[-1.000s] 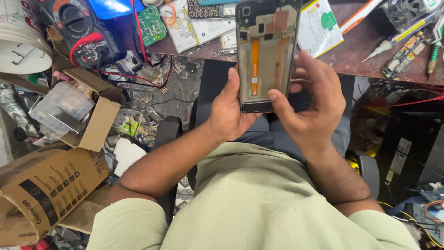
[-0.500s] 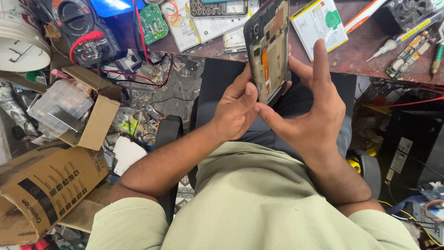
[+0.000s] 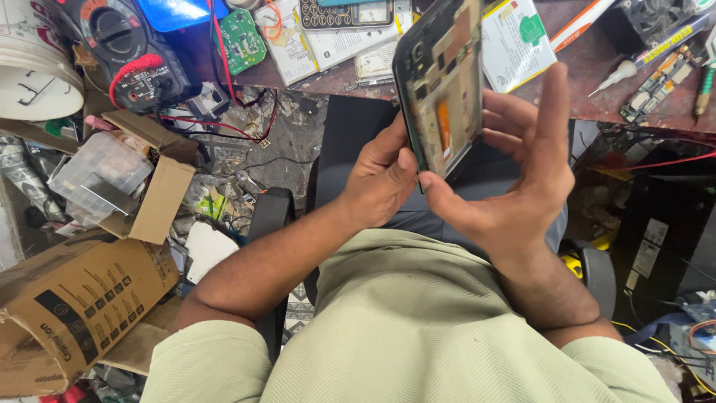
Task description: The person sits at a cluttered repair bench and works on a disassembled smartphone, peeling the battery out of the housing and handling a green flex-cable assembly. They press the assembly into the phone, apply adhesive from a tube, close the back cover, then hold and operate the reassembled phone, tapping its screen at the end.
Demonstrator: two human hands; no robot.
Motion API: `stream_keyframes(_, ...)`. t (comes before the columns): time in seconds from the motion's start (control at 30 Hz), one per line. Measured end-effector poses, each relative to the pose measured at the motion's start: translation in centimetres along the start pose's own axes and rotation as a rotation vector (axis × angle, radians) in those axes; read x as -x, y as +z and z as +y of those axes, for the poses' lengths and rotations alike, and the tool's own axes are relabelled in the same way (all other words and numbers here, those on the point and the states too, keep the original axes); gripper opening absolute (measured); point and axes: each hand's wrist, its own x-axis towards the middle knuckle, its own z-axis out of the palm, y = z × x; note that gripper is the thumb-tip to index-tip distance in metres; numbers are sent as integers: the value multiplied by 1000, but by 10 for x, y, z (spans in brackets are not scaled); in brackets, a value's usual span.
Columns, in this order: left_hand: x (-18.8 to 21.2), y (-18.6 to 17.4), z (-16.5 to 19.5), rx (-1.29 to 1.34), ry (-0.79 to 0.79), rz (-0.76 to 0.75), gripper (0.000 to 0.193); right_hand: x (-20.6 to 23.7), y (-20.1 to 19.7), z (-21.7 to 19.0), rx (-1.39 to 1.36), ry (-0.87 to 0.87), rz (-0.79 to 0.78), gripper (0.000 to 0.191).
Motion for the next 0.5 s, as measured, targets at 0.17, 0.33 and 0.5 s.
stream_keyframes(0.17, -1, 4, 1, -10, -42, 3, 61, -8, -12, -1, 16, -38, 19, 114)
stream_keyframes(0.33, -7, 15, 15, -123, -38, -105, 60, -20, -37, -1, 15, -129, 75, 98)
stream_keyframes(0.5, -17, 24, 28, -124, -45, -141, 59, -24, -58, 11, -144, -110, 263, 79)
